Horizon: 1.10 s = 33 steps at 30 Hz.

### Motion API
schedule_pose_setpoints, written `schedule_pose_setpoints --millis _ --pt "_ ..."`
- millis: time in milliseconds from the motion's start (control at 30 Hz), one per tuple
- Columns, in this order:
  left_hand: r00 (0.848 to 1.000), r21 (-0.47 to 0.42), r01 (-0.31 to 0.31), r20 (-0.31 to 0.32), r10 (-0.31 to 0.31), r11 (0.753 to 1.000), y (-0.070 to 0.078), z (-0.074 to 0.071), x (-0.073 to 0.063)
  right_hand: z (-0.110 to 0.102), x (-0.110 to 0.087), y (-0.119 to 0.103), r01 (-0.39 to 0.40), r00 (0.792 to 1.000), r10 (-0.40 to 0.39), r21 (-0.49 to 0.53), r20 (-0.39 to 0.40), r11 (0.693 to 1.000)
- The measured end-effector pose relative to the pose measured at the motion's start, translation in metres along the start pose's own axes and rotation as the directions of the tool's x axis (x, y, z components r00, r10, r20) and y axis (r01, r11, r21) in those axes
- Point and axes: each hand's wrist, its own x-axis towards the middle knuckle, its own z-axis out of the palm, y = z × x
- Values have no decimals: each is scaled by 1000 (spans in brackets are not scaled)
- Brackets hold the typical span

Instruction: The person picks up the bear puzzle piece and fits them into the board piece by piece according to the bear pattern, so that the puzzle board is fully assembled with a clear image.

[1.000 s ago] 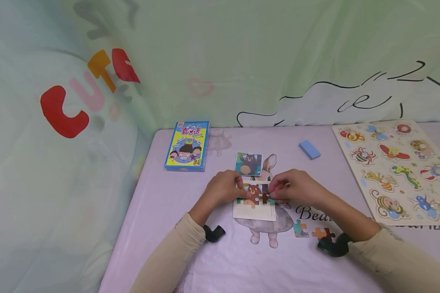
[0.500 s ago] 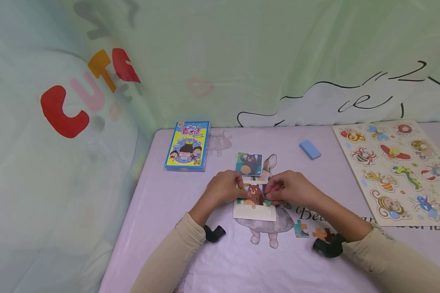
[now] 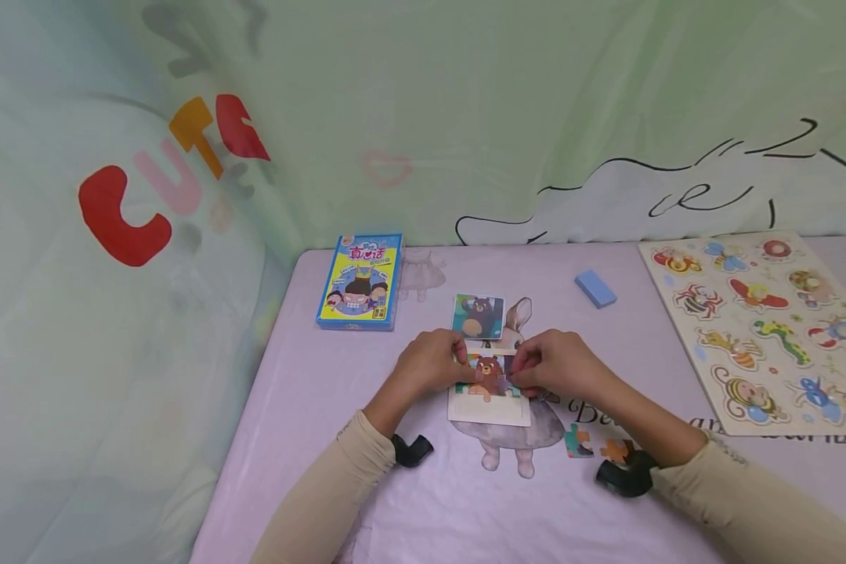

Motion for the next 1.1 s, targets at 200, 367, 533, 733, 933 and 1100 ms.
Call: schedule_pose_setpoints --millis 200,367,533,733,933,1100 --pt "999 33 -38 -18 39 999 6 0 -4 -5 2 3 10 1000 -11 -66 -19 998" --pt "986 16 -165 -3 165 986 10 3 -4 -11 7 10 8 999 -4 -81 49 997" --pt "986 16 -165 -2 165 986 10 8 -1 -15 10 11 -1 994 8 -65 110 998" --pt "990 13 -138 20 138 990 9 10 0 -16 11 8 2 992 7 -65 128 998" --pt "991 -1 -129 23 129 992 10 10 -1 -15 11 9 25 994 -16 -85 112 996" --pt "991 -10 -130 23 130 991 10 10 0 -13 11 10 26 994 -18 -79 110 997"
